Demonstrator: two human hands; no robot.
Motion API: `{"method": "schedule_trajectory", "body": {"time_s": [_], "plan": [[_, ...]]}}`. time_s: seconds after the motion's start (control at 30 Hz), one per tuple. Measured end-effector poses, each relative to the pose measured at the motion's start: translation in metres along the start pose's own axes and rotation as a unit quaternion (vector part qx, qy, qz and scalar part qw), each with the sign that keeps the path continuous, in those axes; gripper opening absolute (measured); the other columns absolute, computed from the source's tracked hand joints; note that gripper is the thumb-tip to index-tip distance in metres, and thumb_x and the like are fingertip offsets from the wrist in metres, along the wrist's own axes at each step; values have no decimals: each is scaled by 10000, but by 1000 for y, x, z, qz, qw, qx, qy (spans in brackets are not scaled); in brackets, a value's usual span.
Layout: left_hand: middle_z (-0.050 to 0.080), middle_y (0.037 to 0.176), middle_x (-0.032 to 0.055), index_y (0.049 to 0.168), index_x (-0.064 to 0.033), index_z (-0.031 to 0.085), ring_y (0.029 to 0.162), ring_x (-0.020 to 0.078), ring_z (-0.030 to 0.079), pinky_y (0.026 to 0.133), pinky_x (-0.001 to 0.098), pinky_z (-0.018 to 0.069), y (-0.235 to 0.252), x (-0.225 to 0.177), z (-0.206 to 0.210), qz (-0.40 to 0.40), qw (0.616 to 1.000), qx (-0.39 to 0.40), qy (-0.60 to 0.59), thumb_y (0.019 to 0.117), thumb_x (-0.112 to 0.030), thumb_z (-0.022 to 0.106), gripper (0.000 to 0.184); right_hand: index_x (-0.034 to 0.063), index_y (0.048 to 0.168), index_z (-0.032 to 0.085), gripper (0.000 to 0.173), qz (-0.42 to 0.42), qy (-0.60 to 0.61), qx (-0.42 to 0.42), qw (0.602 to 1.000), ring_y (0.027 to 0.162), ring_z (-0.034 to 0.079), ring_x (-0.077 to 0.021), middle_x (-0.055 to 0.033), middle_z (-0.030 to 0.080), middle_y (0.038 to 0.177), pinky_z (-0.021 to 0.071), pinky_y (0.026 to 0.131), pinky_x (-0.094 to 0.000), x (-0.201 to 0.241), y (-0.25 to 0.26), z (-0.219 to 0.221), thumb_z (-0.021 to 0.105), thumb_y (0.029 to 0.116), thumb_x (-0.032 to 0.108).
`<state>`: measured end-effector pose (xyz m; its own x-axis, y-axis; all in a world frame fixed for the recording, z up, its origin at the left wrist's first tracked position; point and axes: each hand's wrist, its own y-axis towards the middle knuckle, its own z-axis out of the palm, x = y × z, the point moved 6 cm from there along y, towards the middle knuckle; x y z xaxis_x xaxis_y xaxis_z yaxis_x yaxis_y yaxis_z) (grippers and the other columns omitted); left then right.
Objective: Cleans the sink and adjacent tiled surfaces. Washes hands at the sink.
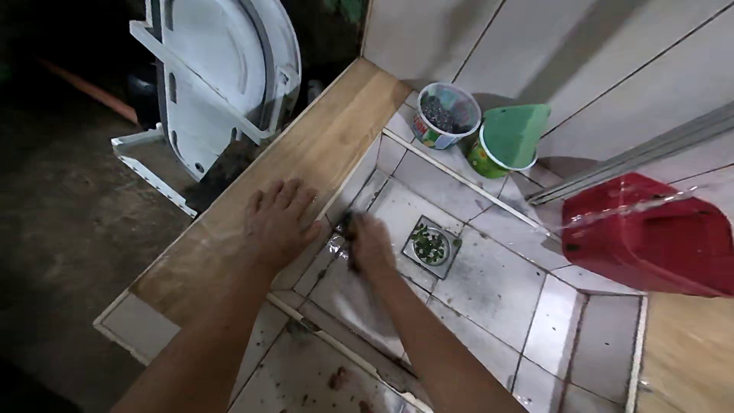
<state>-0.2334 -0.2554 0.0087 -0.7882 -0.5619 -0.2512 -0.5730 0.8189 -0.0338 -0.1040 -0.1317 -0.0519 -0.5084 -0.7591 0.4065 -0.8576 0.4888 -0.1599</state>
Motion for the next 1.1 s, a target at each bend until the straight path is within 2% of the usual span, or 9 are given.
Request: {"method": "schedule_trajectory", "body": {"time_s": [0.2, 0.27, 0.33, 0.4, 0.53, 0.67, 0.77, 0.97, 1.1], "plan": [[406, 1608, 101, 1502, -242, 505, 1499, 366, 335, 1170, 650, 247, 0, 1, 0, 6, 1000, -16, 0, 990, -549, 532, 598, -97, 1465, 469, 448, 162, -14, -173, 971, 1493, 338, -461, -306, 393, 1570, 295, 1226, -559, -85, 4, -48, 435, 1046, 59], [405, 1610, 95, 1505, -250, 504, 1499, 360, 337, 1172, 648, 244, 1, 2, 2, 5, 1000, -17, 0, 989, -560, 510, 602, -100, 1486, 438, 485, 98, 34, -172, 980, 1501, 335, -442, -307, 372, 1583, 317, 1227, -530, -54, -13, -40, 471, 1010, -11], [403, 1612, 92, 1500, -252, 508, 1500, 356, 337, 1173, 642, 246, 0, 2, 3, 4, 1000, -16, 1, 989, -552, 518, 592, -24, 1360, 596, 402, -16, 67, -114, 991, 1416, 480, -361, -240, 486, 1512, 440, 1155, -469, -6, -19, -12, 576, 958, -10], [386, 1620, 104, 1509, -244, 495, 1505, 364, 325, 1175, 646, 237, 0, 1, 0, 2, 1000, -7, 4, 997, -535, 529, 589, -12, 1312, 655, 345, -117, 82, -91, 986, 1389, 524, -342, -215, 539, 1486, 430, 1167, -462, 19, -19, 14, 594, 976, 39], [402, 1612, 92, 1504, -246, 500, 1497, 357, 342, 1172, 638, 253, -1, 1, 2, 4, 1000, -19, 18, 995, -554, 504, 595, -22, 1250, 666, 289, -74, 49, -105, 991, 1355, 552, -342, -196, 592, 1429, 415, 1167, -467, 8, 14, 7, 600, 979, 52], [403, 1614, 81, 1508, -246, 499, 1502, 354, 334, 1187, 633, 231, -1, 2, 3, 0, 1000, -18, 15, 988, -573, 507, 614, 23, 1316, 645, 335, 71, 5, -126, 989, 1387, 510, -347, -177, 556, 1470, 406, 1165, -500, -26, 60, -20, 529, 1010, 93], [383, 1627, 79, 1515, -251, 491, 1508, 351, 324, 1188, 629, 228, -2, 2, 1, -8, 1000, -4, 11, 992, -571, 515, 614, -5, 1472, 510, 439, 157, 18, -176, 972, 1493, 373, -376, -225, 406, 1591, 302, 1234, -493, -41, 79, -28, 464, 1047, 95], [396, 1614, 113, 1516, -215, 497, 1502, 378, 326, 1174, 654, 234, -3, -1, 0, 0, 1000, -2, 7, 989, -516, 556, 610, -67, 1588, 243, 601, 117, 20, -114, 986, 1559, 230, -375, -287, 246, 1650, 210, 1274, -436, -6, 78, -1, 445, 1038, 68], [402, 1612, 113, 1516, -220, 498, 1499, 372, 337, 1182, 640, 239, -3, -1, -1, 3, 1000, -8, 9, 990, -527, 545, 610, 16, 1563, 386, 524, 120, -14, -103, 987, 1517, 338, -358, -213, 332, 1639, 299, 1235, -482, -40, 79, -25, 434, 1043, 58]]}}
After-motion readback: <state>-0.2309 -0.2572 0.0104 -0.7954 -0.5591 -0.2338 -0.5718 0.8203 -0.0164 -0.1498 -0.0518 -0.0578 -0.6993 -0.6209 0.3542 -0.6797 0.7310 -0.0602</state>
